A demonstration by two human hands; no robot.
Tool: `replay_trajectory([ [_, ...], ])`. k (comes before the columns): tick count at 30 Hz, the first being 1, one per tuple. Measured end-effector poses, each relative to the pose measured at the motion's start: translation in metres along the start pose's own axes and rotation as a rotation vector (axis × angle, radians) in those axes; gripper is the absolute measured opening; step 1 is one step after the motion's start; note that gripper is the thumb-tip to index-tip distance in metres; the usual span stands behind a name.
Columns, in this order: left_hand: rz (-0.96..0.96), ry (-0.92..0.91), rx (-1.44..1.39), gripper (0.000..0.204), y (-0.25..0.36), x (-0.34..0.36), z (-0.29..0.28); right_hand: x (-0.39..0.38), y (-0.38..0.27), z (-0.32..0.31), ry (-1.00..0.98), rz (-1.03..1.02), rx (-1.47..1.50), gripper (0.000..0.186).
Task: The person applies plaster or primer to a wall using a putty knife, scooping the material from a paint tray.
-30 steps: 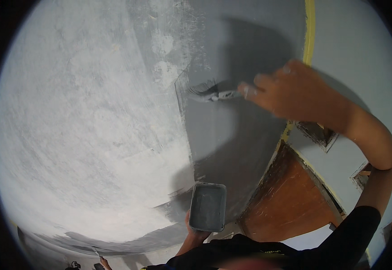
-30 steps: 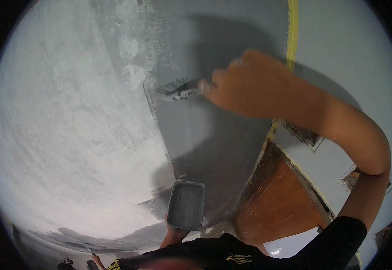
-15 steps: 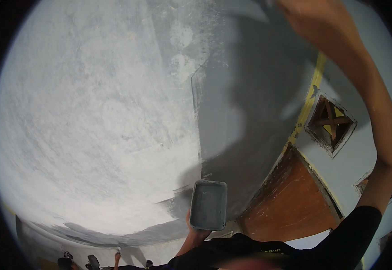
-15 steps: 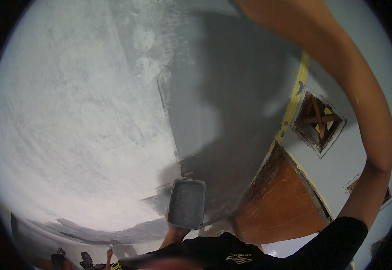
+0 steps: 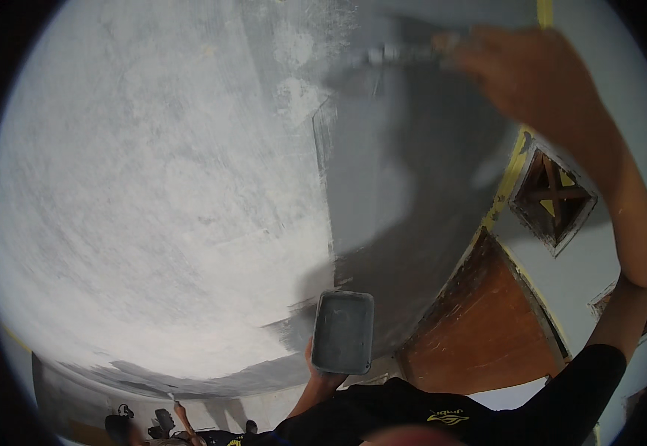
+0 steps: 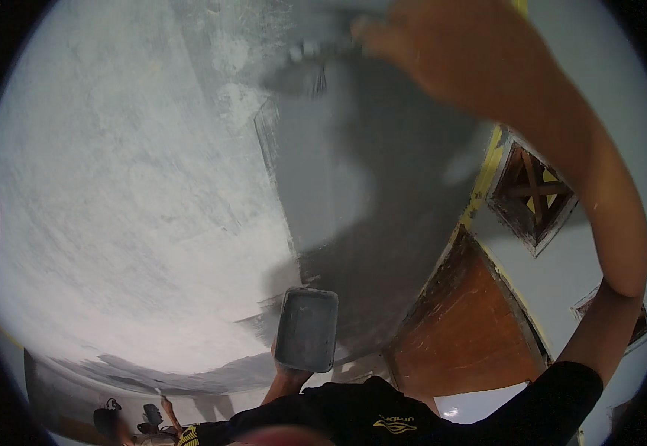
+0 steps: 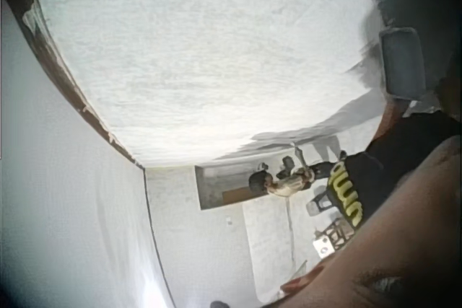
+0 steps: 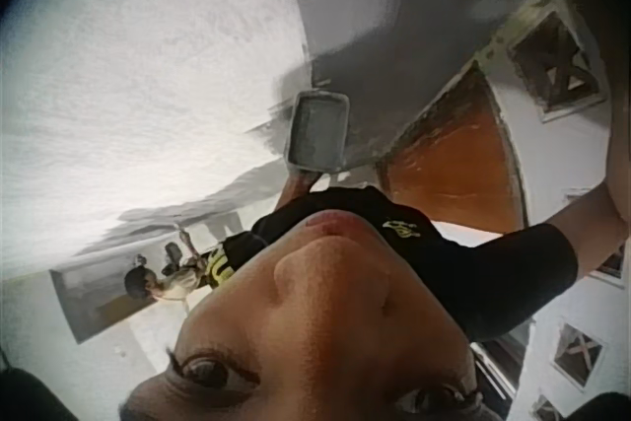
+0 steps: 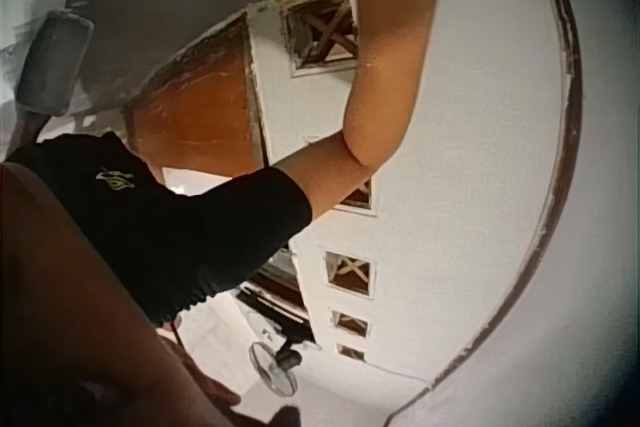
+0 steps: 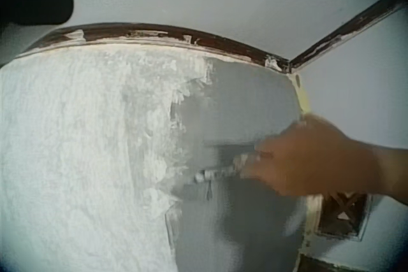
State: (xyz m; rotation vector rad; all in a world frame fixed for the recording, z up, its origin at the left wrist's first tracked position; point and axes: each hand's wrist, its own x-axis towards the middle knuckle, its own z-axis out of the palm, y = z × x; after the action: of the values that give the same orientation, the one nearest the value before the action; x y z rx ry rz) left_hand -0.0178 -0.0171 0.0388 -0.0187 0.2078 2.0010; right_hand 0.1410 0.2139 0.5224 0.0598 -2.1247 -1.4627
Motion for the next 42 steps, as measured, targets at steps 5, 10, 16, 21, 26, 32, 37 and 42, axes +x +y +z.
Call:
replay_trajectory([
  [5,-0.018,-0.064,-0.034,0.049,0.006,0.008,-0.007,0.045,0.026,-0.035,-0.006,0.354,-0.159,0.011],
  [10,0.016,-0.02,0.015,0.048,0.005,0.004,0.0,0.031,-0.009,-0.002,0.127,0.248,-0.353,0.021],
  [16,0.002,-0.076,0.058,0.049,0.008,0.006,0.01,-0.007,-0.09,-0.02,-0.224,-0.087,0.102,0.03],
  [21,-0.024,0.175,0.048,0.05,0.007,0.006,0.009,-0.027,-0.1,-0.01,-0.214,-0.096,0.249,0.032],
  [26,-0.002,0.104,-0.003,0.051,-0.001,0.007,-0.014,-0.044,-0.105,-0.01,-0.227,0.106,0.401,0.028],
  [32,-0.031,-0.122,0.044,0.056,0.006,0.012,-0.038,-0.064,-0.161,0.04,-0.251,0.029,0.998,0.027],
  [37,0.025,0.093,-0.094,0.061,0.01,0.009,-0.028,-0.077,-0.23,0.062,-0.278,0.129,1.2,0.027],
  [42,0.056,-0.025,-0.094,0.057,0.01,0.001,-0.035,-0.084,-0.312,0.079,-0.403,0.011,1.378,0.03],
])
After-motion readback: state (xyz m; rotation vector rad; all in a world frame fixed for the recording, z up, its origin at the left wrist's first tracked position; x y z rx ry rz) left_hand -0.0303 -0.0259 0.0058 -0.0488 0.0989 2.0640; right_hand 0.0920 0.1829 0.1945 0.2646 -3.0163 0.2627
